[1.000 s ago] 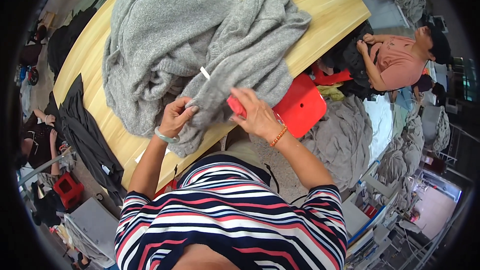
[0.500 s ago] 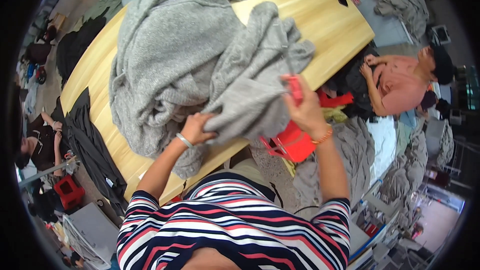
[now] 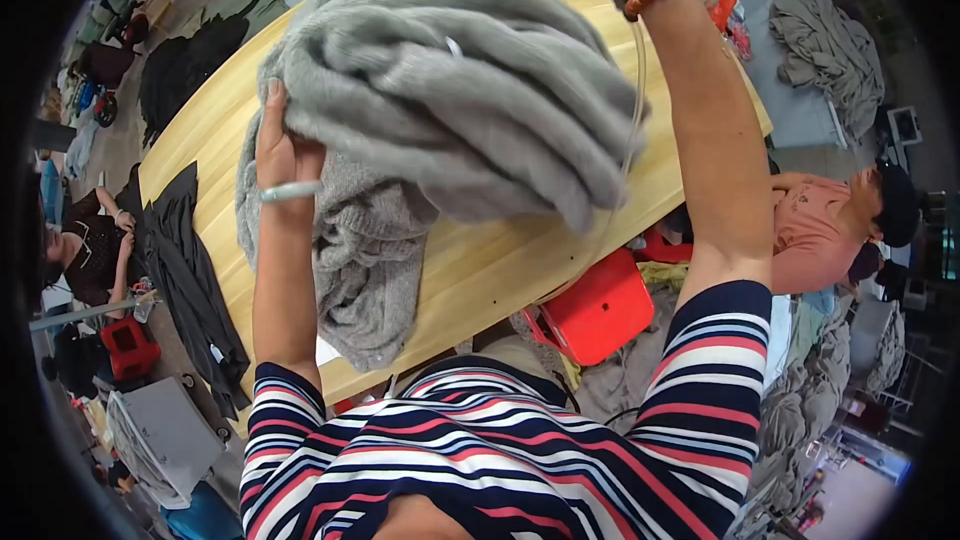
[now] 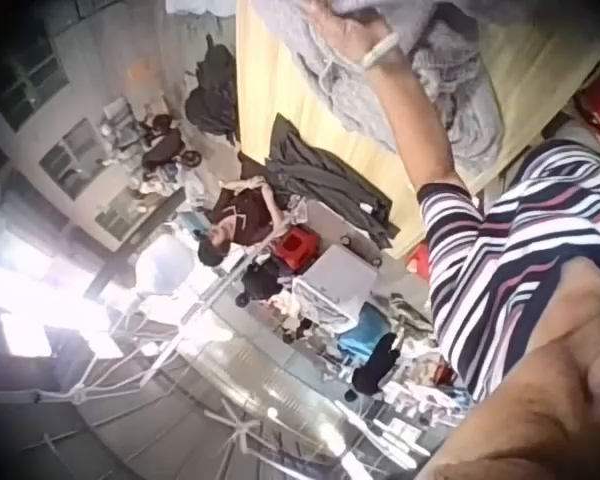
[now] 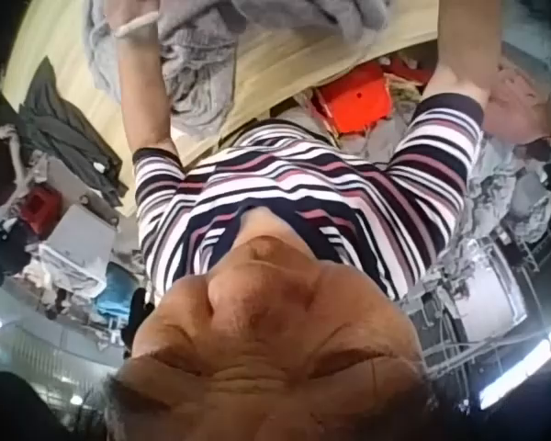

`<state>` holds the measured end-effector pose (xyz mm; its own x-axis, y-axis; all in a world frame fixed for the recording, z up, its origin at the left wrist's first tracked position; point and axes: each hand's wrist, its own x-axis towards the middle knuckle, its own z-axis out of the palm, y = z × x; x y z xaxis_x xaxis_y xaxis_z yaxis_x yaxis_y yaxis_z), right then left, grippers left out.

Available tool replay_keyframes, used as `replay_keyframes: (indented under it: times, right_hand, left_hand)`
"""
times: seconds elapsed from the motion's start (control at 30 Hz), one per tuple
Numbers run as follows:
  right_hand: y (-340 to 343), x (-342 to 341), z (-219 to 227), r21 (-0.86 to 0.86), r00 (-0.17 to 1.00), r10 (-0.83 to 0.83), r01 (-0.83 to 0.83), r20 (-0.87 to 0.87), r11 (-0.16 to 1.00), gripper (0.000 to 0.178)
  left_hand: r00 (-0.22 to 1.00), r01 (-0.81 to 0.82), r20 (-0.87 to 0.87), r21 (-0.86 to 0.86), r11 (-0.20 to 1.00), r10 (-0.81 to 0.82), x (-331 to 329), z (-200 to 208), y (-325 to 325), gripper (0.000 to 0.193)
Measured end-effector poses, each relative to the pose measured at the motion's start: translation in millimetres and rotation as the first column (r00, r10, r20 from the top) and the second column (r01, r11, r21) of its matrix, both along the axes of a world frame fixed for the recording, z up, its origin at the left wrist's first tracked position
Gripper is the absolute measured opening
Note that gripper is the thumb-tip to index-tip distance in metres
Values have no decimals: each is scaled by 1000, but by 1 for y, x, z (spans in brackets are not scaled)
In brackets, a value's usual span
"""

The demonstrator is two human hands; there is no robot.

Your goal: Trimming loose threads from garments using a pair of thread snips at a factory workbench.

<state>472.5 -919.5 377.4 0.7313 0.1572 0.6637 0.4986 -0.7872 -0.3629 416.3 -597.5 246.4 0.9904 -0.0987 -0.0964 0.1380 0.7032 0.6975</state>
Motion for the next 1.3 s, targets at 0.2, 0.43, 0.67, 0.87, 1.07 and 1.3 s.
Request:
replay_keyframes:
  times: [0.2, 0.43, 0.67, 0.87, 1.07, 1.3]
  right_hand:
    - [-5, -63, -148, 99, 825, 35, 26, -564, 995, 37]
    - [30, -185, -296, 243, 586, 118, 140, -802, 960, 62]
    - [48, -206, -299, 214, 399, 144, 138, -905, 967, 61]
    - [-23, -136, -185, 304, 820, 126, 60, -558, 951, 59]
    - [0, 7, -66, 24, 998, -61, 62, -31, 998, 42]
    - [18, -44, -148, 176, 822, 196, -118, -535, 977, 46]
  left_hand:
    - [938, 142, -347, 398, 906, 6, -23, -90, 1, 40]
    - [887, 351, -213, 887, 299, -411, -44, -151, -21, 23]
    - [811, 299, 151, 723, 623, -565, -77, -33, -50, 21]
    - [933, -104, 358, 235, 966, 14, -97, 50, -4, 46]
    - [941, -205, 279, 22, 978, 191, 26, 74, 31, 44]
    - [970, 15, -241, 232, 973, 43, 16, -71, 33, 51]
